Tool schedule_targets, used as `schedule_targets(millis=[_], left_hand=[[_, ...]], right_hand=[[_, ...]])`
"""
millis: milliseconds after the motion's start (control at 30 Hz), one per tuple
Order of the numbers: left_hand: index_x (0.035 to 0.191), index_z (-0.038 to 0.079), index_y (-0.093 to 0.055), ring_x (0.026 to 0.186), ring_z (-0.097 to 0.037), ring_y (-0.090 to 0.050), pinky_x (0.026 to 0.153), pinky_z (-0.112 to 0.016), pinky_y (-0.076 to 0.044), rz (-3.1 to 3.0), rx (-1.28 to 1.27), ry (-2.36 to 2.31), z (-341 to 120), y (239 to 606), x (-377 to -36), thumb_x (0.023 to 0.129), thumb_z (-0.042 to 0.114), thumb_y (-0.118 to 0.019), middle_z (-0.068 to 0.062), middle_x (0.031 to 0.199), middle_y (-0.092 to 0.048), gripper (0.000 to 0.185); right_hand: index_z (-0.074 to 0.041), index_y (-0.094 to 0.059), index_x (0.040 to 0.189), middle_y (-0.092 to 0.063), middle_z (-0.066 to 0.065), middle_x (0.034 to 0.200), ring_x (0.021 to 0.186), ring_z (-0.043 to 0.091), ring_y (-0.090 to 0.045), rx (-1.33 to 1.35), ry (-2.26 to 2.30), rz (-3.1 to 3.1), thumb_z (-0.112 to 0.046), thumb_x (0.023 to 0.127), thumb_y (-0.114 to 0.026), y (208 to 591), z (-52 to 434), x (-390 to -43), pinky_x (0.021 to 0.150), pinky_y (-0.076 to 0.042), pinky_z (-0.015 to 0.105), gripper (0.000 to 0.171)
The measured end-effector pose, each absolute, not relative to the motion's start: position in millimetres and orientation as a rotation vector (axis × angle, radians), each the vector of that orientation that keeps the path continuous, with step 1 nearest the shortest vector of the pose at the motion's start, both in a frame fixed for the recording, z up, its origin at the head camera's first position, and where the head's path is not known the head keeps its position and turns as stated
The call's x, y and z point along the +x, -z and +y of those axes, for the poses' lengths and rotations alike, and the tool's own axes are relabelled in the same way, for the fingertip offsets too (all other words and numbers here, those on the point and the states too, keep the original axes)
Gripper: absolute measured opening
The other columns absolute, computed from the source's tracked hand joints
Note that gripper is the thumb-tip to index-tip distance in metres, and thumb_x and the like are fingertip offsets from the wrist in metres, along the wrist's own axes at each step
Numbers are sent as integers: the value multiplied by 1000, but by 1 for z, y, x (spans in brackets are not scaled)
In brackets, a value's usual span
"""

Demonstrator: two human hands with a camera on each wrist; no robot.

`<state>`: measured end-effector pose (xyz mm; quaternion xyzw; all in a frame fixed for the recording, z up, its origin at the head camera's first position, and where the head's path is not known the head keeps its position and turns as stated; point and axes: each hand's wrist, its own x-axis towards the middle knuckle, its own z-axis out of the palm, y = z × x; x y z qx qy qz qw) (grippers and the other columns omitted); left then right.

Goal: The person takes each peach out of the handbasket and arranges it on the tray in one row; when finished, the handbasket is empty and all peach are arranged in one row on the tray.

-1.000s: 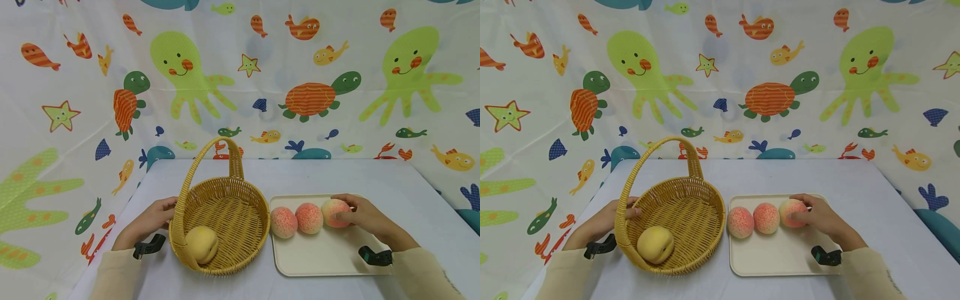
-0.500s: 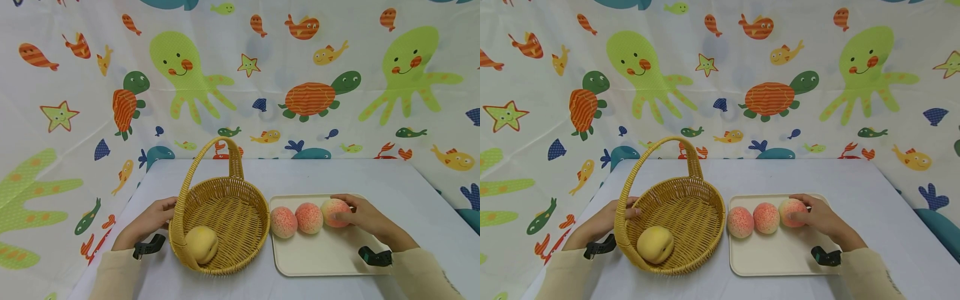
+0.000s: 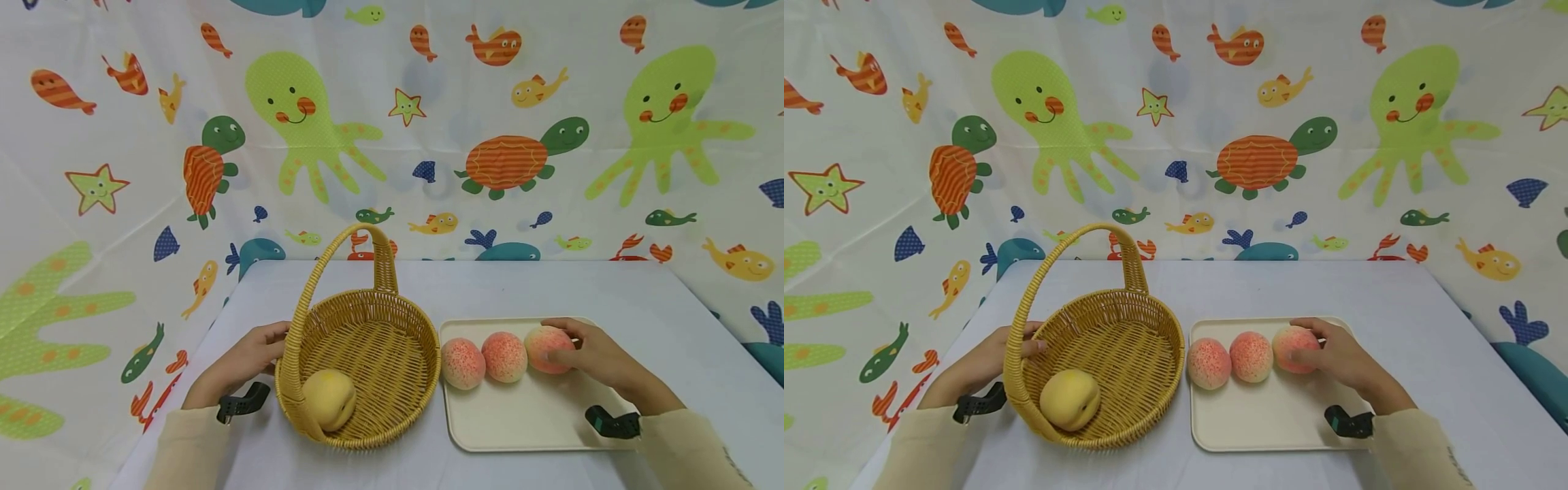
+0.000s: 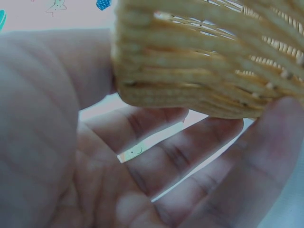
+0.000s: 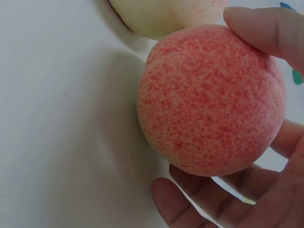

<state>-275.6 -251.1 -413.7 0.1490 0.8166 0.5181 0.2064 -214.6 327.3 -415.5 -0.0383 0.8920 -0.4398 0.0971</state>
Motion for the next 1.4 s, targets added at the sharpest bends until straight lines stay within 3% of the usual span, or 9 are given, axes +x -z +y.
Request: schedule_targets(millis=[300, 1400], left_hand=[[149, -5, -49, 103, -23, -69, 81, -41, -61, 2274, 410, -1447, -251, 413, -275, 107, 24, -58, -24, 130, -66, 51], [150, -5, -48, 104, -24, -69, 80, -41, -62, 2283, 413, -1448, -251, 414, -274, 107, 22, -57, -26, 136, -62, 52]], right_hand=[[2, -45, 153, -53, 22, 140, 105, 23, -58, -154, 1323, 2616, -22, 95, -74, 419, 327, -216, 80, -54, 29, 69], [2, -44, 153, -55, 22, 137, 103, 24, -58, -129, 1321, 2603, -23, 95, -72, 418, 327, -211, 78, -53, 32, 68]])
